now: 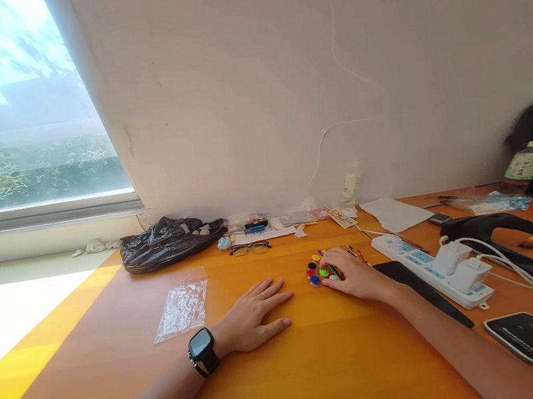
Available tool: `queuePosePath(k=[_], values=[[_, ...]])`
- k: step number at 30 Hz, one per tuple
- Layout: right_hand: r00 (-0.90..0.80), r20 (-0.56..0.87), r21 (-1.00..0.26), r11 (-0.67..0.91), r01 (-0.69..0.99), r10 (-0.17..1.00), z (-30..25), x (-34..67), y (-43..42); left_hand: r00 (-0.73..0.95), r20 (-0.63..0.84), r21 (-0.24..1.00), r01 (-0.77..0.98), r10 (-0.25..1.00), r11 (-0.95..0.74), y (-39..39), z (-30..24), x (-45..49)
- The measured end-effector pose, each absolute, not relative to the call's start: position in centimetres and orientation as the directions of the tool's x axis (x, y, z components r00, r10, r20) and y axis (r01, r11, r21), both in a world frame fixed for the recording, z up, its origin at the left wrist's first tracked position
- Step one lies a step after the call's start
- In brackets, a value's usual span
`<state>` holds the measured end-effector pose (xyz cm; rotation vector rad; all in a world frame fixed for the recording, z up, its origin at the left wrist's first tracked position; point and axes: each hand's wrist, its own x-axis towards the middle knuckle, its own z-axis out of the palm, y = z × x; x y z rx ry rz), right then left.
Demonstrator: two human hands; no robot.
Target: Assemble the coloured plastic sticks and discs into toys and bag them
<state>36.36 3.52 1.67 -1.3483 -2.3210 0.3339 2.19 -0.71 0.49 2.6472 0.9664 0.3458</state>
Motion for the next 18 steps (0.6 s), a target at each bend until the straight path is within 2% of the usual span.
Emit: queuePosePath(k=[4, 10, 18], values=[[-0.443, 0.243, -0.37, 0.505, 0.78, 0.863, 1.56, 35.98, 3.42, 0.747, 0.125, 0.361, 0.579, 0.653, -0.731, -0.67, 0.4, 2.22], [-0.472, 0.138, -0.311, 0.491, 0.814, 0.871, 1.25, 35.88, 3.42, 0.745, 0.146, 0.378, 0.566, 0.651, -0.732, -0.72, 0.37, 2.22], [-0.465, 0.156, -0.331, 0.49, 0.807, 0.871, 1.07, 35.61, 3.29, 0.745, 0.135, 0.37, 0.573, 0.653, -0.731, -0.82, 0.5, 2.3]])
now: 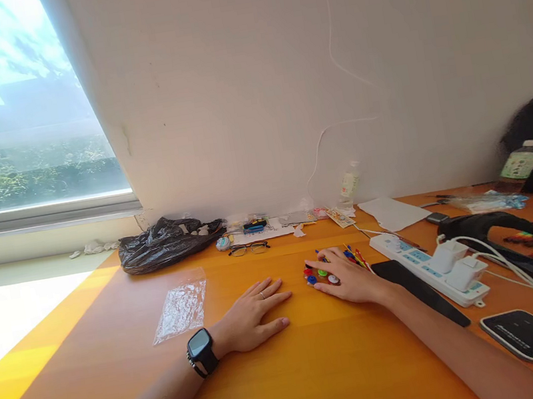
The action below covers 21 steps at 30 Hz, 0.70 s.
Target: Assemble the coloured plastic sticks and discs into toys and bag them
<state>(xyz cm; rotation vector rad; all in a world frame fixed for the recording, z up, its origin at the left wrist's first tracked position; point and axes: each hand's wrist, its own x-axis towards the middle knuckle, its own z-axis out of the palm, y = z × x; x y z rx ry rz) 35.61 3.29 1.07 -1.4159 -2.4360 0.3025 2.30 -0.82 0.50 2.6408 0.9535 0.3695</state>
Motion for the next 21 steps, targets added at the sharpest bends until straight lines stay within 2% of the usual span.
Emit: queuePosePath(k=[11, 21], values=[[-0.449, 0.223, -0.384, 0.501, 0.776, 0.865, 3.9, 37.9, 3.1, 0.747, 0.139, 0.386, 0.564, 0.651, -0.73, -0.7, 0.4, 2.2], [-0.521, 0.164, -0.364, 0.542, 0.757, 0.838, 4.1, 37.8, 3.0, 0.752, 0.155, 0.375, 0.556, 0.641, -0.742, -0.6, 0.1, 2.1]])
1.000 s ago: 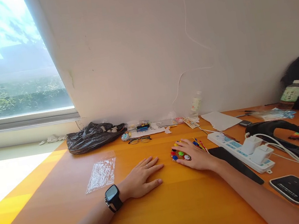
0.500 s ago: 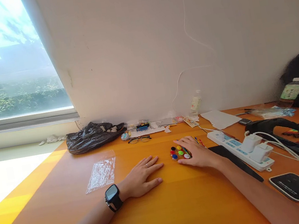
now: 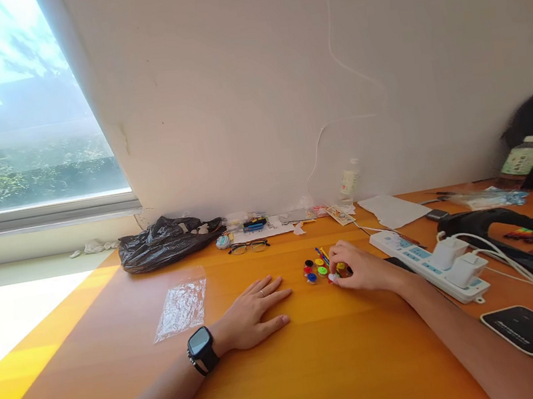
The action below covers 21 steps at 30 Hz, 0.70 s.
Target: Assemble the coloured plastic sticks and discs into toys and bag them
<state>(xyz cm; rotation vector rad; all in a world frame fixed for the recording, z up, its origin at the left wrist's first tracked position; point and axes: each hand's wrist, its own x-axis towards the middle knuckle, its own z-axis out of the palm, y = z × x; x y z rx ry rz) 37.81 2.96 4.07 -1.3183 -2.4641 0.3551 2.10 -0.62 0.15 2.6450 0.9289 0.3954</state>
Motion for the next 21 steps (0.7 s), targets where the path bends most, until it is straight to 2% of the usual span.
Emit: queuePosePath(k=[4, 11, 15, 21], values=[[-0.5, 0.179, -0.369, 0.529, 0.764, 0.847, 4.3, 37.8, 2.9, 0.754, 0.16, 0.364, 0.555, 0.638, -0.748, -0.7, 0.1, 2.1], [-0.4, 0.32, -0.411, 0.506, 0.758, 0.859, 5.6, 37.8, 2.5, 0.752, 0.168, 0.37, 0.551, 0.637, -0.748, -0.7, 0.2, 2.1], [-0.408, 0.367, -0.495, 0.547, 0.675, 0.836, 5.2, 36.0, 1.8, 0.752, 0.173, 0.374, 0.547, 0.636, -0.749, -0.7, 0.2, 2.0], [-0.453, 0.516, -0.522, 0.686, 0.506, 0.727, 3.6, 31.4, 0.4, 0.677, 0.274, 0.407, 0.562, 0.683, -0.72, -1.2, -0.1, 2.2]])
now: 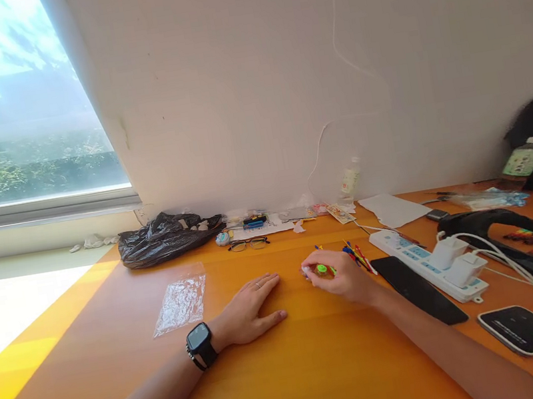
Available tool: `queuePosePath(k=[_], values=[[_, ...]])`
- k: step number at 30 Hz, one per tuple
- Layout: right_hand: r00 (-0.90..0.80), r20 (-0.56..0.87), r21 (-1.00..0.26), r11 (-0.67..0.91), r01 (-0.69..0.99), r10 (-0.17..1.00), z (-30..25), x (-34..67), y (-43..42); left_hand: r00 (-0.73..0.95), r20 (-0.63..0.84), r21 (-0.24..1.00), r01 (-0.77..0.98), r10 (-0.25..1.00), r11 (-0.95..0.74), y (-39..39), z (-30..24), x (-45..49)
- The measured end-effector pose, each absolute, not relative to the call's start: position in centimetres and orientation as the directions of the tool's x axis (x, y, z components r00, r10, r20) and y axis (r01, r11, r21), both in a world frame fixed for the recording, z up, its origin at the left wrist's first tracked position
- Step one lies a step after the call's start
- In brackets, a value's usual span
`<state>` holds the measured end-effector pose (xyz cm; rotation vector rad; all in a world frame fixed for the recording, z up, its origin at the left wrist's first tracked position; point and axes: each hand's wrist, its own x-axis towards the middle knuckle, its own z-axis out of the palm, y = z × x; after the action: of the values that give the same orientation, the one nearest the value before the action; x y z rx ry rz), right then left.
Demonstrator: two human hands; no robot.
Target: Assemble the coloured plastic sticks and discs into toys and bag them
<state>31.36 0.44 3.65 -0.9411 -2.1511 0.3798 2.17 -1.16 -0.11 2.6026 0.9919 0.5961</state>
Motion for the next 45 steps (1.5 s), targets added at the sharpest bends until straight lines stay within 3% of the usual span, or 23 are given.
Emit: queuePosePath(k=[7, 12, 14, 21, 26, 29, 33, 45], values=[[-0.372, 0.663, -0.516, 0.757, 0.401, 0.65, 2.3, 27.9, -1.0, 0.568, 0.369, 0.474, 0.565, 0.735, -0.675, -1.0, 0.5, 2.3], [-0.667, 0.435, -0.459, 0.787, 0.413, 0.604, 0.1, 27.2, -0.4, 0.446, 0.447, 0.528, 0.568, 0.775, -0.631, -0.5, 0.3, 2.0], [-0.693, 0.384, -0.442, 0.781, 0.442, 0.61, -0.4, 27.2, -0.2, 0.452, 0.447, 0.528, 0.563, 0.772, -0.636, -0.5, 0.3, 2.0], [-0.655, 0.437, -0.409, 0.784, 0.467, 0.617, 0.5, 27.9, -0.7, 0.625, 0.436, 0.426, 0.491, 0.647, -0.76, -0.9, 0.7, 2.6], [-0.449, 0.557, -0.36, 0.69, 0.628, 0.699, 2.6, 31.6, 2.0, 0.661, 0.437, 0.397, 0.467, 0.61, -0.79, -1.0, 0.2, 2.9], [-0.39, 0.497, -0.294, 0.573, 0.765, 0.775, 3.6, 35.2, 4.6, 0.68, 0.429, 0.393, 0.452, 0.595, -0.801, -1.1, 0.4, 2.9], [-0.38, 0.338, -0.293, 0.48, 0.827, 0.861, 3.4, 39.1, 7.0, 0.724, 0.39, 0.379, 0.437, 0.569, -0.816, -1.3, 0.9, 2.7], [-0.475, 0.201, -0.308, 0.515, 0.8, 0.857, 3.2, 37.9, 5.5, 0.727, 0.388, 0.398, 0.423, 0.567, -0.814, -1.3, 0.6, 2.7]])
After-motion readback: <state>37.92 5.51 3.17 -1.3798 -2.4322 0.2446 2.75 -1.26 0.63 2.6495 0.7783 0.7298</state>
